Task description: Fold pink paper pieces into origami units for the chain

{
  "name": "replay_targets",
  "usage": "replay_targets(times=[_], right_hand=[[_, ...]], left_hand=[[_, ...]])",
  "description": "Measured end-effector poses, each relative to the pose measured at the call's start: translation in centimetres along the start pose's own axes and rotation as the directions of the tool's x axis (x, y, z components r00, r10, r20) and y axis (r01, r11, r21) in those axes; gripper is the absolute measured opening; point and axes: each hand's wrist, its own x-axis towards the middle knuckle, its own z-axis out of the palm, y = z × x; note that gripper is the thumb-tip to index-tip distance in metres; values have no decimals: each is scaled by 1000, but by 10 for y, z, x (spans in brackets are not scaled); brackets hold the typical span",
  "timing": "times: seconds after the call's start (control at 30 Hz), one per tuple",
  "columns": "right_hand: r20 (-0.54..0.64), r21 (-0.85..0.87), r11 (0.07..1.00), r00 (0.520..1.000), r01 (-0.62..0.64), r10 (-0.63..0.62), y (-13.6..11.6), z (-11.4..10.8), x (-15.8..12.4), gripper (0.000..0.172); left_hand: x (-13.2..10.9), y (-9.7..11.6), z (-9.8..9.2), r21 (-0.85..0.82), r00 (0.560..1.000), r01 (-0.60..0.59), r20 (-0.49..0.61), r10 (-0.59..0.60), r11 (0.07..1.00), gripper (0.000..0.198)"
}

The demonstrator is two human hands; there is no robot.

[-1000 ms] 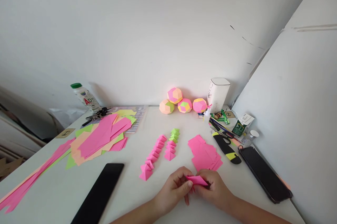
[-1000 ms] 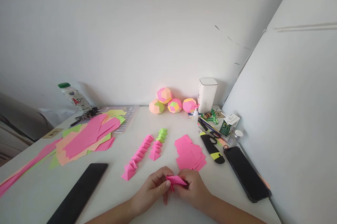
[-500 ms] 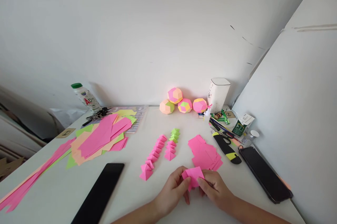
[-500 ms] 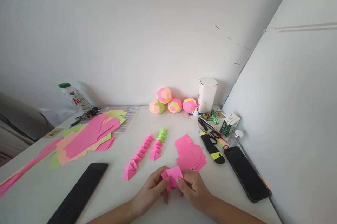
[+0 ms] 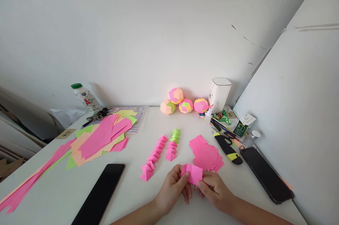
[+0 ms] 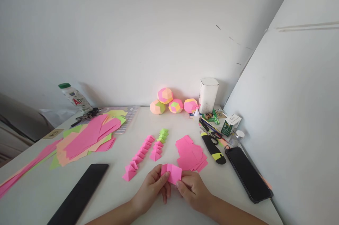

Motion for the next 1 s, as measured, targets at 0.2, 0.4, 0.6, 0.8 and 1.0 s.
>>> replay_targets(times=[0.2,0.4,0.6,0.8,1.0], right_hand=[[-15,286,949,990,-130,140,-2,1,-7,25],[-22,363,929,996,-68,82,5,2,-11,27],[-78,133,977,985,166,-157,8,0,-3,15],[-87,101,983,985,156,-148,7,-1,-3,17],[-122,119,989,990,83,-68,6,0,-2,15]], left_hand=[[4,-3,-5,-139,1000,-12,-26,8,990,32],[6,-2,-8,-165,998,33,-44,-41,986,33],[5,-4,-9,-156,998,19,-59,-29,988,32],[4,-5,-10,-66,1000,-2,-11,1,998,36],[0,-2,-6,127,996,-21,87,10,992,45]])
